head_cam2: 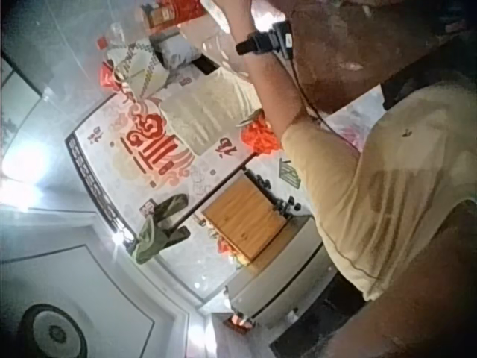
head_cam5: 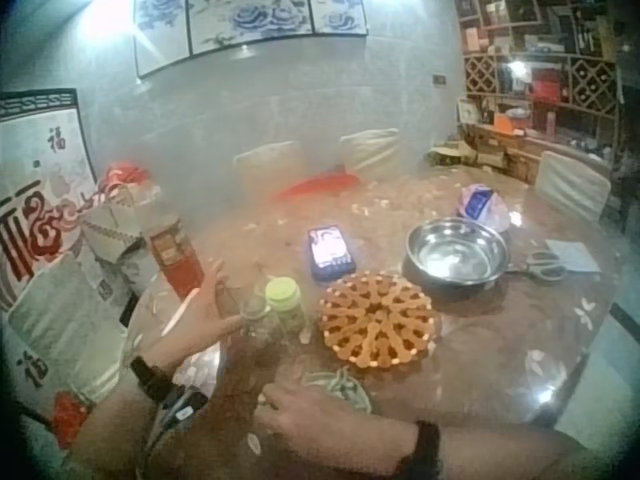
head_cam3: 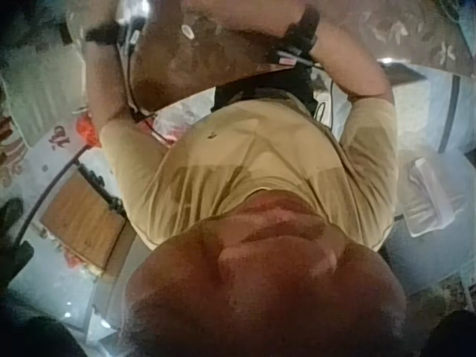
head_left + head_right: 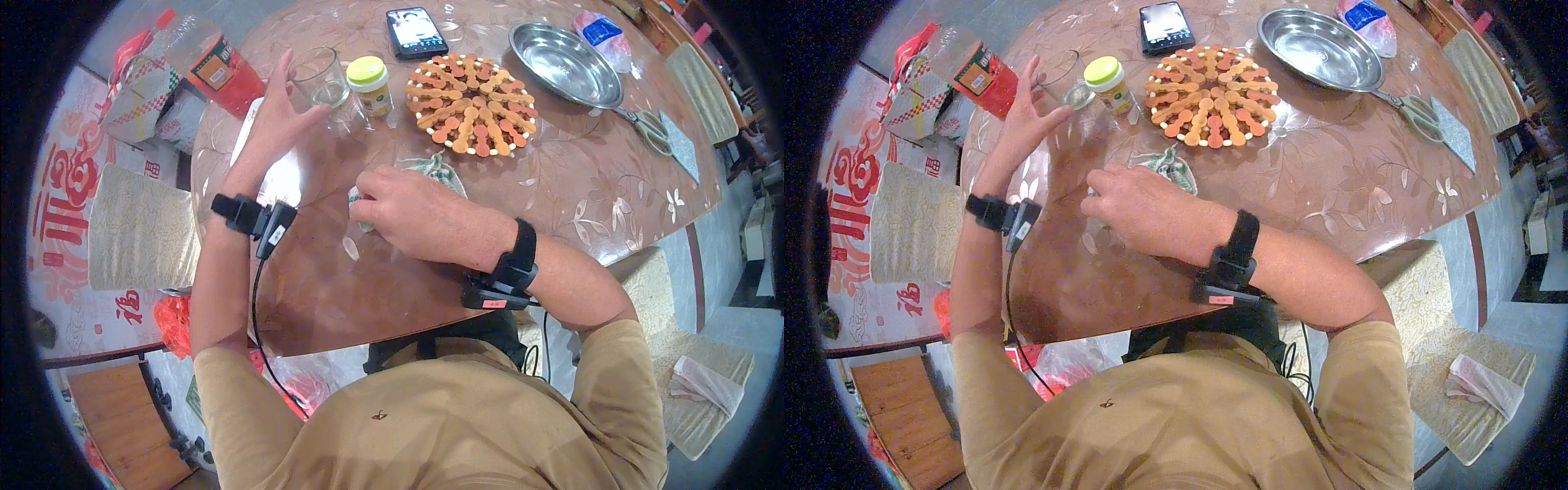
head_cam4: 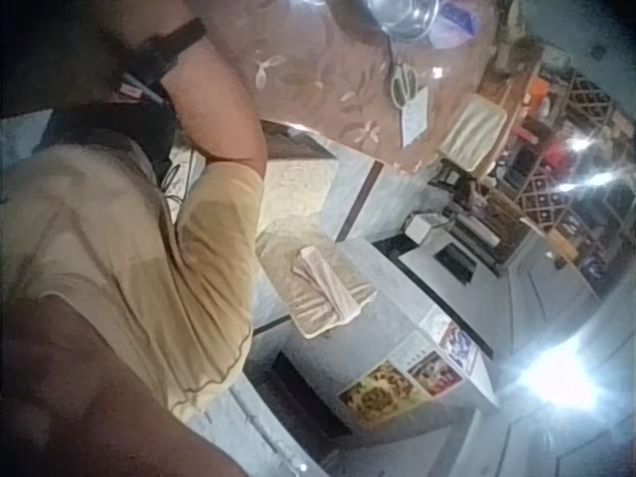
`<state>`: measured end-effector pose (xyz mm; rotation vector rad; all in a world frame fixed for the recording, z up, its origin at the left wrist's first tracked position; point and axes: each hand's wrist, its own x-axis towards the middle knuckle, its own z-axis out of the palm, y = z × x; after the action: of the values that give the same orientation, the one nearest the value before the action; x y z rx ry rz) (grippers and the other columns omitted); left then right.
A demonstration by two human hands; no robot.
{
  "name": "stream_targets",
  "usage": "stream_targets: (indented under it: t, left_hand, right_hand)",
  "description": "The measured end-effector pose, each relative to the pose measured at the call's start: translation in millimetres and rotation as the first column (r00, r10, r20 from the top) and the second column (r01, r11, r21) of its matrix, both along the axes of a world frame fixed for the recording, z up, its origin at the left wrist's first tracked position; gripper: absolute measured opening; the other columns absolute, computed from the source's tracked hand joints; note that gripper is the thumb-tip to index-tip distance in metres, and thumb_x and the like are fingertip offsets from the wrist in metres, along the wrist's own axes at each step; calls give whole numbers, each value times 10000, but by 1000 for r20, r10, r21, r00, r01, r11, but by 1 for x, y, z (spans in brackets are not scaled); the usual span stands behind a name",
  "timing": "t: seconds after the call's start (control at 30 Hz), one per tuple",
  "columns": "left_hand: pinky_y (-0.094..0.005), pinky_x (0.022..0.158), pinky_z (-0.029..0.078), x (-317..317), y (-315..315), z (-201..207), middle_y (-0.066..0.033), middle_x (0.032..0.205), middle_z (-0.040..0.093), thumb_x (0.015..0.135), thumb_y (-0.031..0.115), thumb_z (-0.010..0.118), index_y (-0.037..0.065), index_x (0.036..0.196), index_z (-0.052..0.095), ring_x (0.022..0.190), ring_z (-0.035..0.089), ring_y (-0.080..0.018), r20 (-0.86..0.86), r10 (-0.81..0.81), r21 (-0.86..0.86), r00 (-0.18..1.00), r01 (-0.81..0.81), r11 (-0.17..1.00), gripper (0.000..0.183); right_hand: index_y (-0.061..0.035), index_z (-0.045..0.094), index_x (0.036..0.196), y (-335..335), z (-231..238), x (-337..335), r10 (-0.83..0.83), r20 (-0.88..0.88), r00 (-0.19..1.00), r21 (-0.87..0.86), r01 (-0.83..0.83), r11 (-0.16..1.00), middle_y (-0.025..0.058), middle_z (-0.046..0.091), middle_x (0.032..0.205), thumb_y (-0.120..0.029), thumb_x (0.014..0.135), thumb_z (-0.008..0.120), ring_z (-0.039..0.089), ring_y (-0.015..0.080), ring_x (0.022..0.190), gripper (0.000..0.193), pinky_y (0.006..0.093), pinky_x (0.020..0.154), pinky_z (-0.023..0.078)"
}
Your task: The person wipes a decorative wooden coaster, a metal plate, a glass, a plastic jar, and a remote control with a cloth. The person handles each item individually, wiping the surfaces and placing them back on the table.
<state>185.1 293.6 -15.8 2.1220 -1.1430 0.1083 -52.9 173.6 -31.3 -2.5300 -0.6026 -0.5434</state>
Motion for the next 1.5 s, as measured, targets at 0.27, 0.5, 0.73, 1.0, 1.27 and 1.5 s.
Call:
stream_targets:
  t: [0.27,0.5,0.73,1.0,1.27,1.5]
  left_hand:
    - [-389,942,511,33,-24,-21,-227,1390,490,788,262,820,125,1543,188,1147,591,-287,-153,48,-37,987,-54,998,994]
    - [-410,983,483,61,-39,-25,-228,1313,562,762,340,822,52,1508,249,1180,580,-338,-125,151,-53,981,-159,986,984]
    - [-408,1017,462,88,-51,-32,-286,1403,454,787,305,810,12,1516,151,1250,520,-363,-63,230,-77,971,-235,969,1025]
    - [-445,1107,370,17,-36,-5,-257,1469,375,772,176,737,23,1518,164,1377,365,-383,190,72,-269,979,-19,963,953]
    - [-456,1072,412,-49,-42,-12,-226,1449,387,798,236,801,81,1532,143,1342,420,-330,-278,-176,-189,944,126,974,998]
    - [-366,975,501,-27,-63,-32,-210,1308,523,795,222,811,12,1481,230,1176,585,-276,-315,-220,-245,923,145,959,924]
  right_hand:
    - [-22,593,870,0,-5,2,-9,5,1000,5,9,1000,129,538,911,-38,755,613,587,307,891,118,396,758,507]
    - [-20,582,869,1,-2,1,-31,-2,1000,0,31,1000,129,534,905,-50,759,611,580,311,881,118,400,749,506]
    - [-21,580,857,0,-3,2,-12,12,1000,34,12,999,133,529,901,-56,753,615,575,317,874,116,411,752,500]
    - [-61,593,915,0,-2,0,-53,-16,998,-42,53,998,94,548,925,-90,728,664,576,289,886,201,399,753,490]
    - [-97,610,1099,-5,12,-10,-140,-130,982,-146,121,982,73,556,1069,-155,747,730,553,261,1021,376,402,807,494]
    - [-85,618,1083,-5,9,-7,-122,-152,981,-136,102,985,86,547,1052,-124,777,690,550,274,1009,317,414,798,514]
